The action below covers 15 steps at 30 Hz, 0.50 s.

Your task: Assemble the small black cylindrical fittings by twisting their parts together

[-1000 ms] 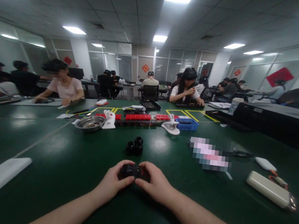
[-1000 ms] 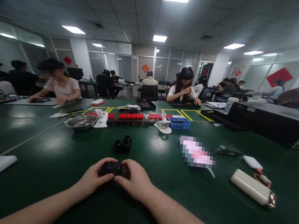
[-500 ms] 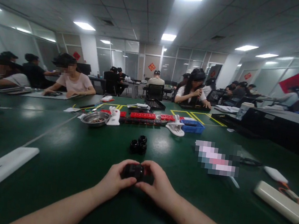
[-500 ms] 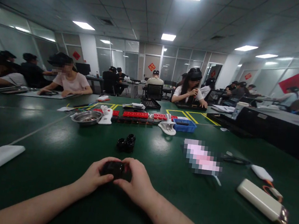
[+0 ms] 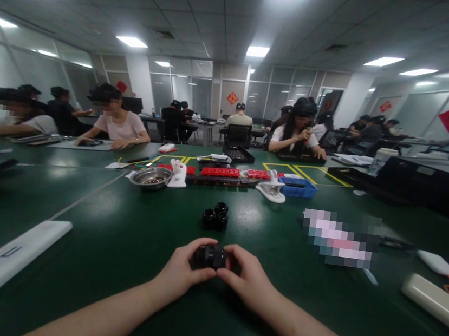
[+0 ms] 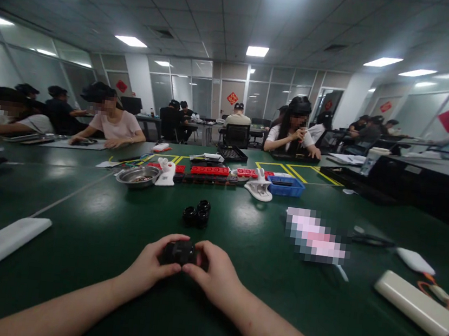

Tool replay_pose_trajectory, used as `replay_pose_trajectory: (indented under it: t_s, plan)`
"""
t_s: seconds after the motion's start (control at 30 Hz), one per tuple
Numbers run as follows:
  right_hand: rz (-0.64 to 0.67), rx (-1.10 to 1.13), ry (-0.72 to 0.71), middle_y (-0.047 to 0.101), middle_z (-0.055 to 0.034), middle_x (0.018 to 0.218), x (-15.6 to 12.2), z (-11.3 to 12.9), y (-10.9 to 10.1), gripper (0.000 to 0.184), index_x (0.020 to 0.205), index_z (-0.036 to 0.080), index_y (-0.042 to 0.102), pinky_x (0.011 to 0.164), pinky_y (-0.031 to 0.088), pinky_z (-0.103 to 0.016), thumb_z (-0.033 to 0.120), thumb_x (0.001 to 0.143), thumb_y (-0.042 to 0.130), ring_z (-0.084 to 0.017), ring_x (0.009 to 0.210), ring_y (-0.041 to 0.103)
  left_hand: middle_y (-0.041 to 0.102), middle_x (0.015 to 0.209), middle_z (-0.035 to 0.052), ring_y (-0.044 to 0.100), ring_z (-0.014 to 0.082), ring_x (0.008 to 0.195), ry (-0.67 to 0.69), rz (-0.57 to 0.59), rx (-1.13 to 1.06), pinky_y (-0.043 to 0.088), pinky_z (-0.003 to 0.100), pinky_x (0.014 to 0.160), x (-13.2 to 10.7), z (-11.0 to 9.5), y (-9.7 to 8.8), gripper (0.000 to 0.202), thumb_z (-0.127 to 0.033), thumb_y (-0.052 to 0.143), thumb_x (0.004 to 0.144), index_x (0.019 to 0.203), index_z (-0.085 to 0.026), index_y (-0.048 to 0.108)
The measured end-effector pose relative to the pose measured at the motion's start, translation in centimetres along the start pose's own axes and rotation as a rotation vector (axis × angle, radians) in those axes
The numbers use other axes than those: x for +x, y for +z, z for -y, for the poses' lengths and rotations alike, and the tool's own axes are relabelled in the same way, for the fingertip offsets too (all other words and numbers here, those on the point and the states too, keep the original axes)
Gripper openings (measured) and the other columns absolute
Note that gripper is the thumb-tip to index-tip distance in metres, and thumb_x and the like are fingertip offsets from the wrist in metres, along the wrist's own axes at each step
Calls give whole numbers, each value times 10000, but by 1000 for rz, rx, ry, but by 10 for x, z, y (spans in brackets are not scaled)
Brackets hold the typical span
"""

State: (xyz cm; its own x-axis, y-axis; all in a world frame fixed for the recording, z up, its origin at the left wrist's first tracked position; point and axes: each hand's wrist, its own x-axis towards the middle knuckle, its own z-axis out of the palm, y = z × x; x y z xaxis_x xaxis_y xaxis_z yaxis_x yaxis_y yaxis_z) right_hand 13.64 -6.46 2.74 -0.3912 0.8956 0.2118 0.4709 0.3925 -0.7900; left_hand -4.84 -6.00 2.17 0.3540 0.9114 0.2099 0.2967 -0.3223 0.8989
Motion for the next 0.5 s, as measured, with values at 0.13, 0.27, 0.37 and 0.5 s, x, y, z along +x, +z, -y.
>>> replay_pose_trajectory:
  t_s: [0.13, 0.27, 0.37, 0.5]
  plan:
    - [-57, -37, -64, 546, 3, 816, -2, 1, 0, 425, 977, 206, 496, 706, 402, -285, 199, 622, 730, -166, 753, 511, 624, 966, 71, 586, 242, 904, -22, -9, -63, 463, 339, 802, 0, -1, 2, 380, -306, 636, 677, 1019, -168, 549]
    - [-56, 42, -25, 523, 8, 779, -1, -2, -1, 353, 948, 191, 476, 649, 397, -266, 363, 704, 663, -156, 714, 487, 614, 1021, 70, 578, 242, 934, -15, -38, -1, 459, 343, 828, -1, -3, 3, 425, -252, 669, 642, 1046, -184, 553]
    - [-12, 108, 39, 470, 26, 635, 2, -6, -1, 303, 699, 176, 482, 579, 371, -239, 358, 902, 351, -121, 608, 453, 615, 1040, 58, 575, 240, 950, 5, -26, 78, 449, 356, 852, -2, -3, 2, 437, -231, 679, 632, 1054, -205, 569]
    - [44, 106, 71, 434, 43, 553, 4, -9, 2, 341, 585, 167, 458, 508, 333, -216, 325, 882, 403, -102, 538, 424, 612, 1058, 52, 557, 245, 993, 22, 4, 113, 428, 365, 882, -1, -1, 1, 434, -235, 679, 638, 1059, -216, 574]
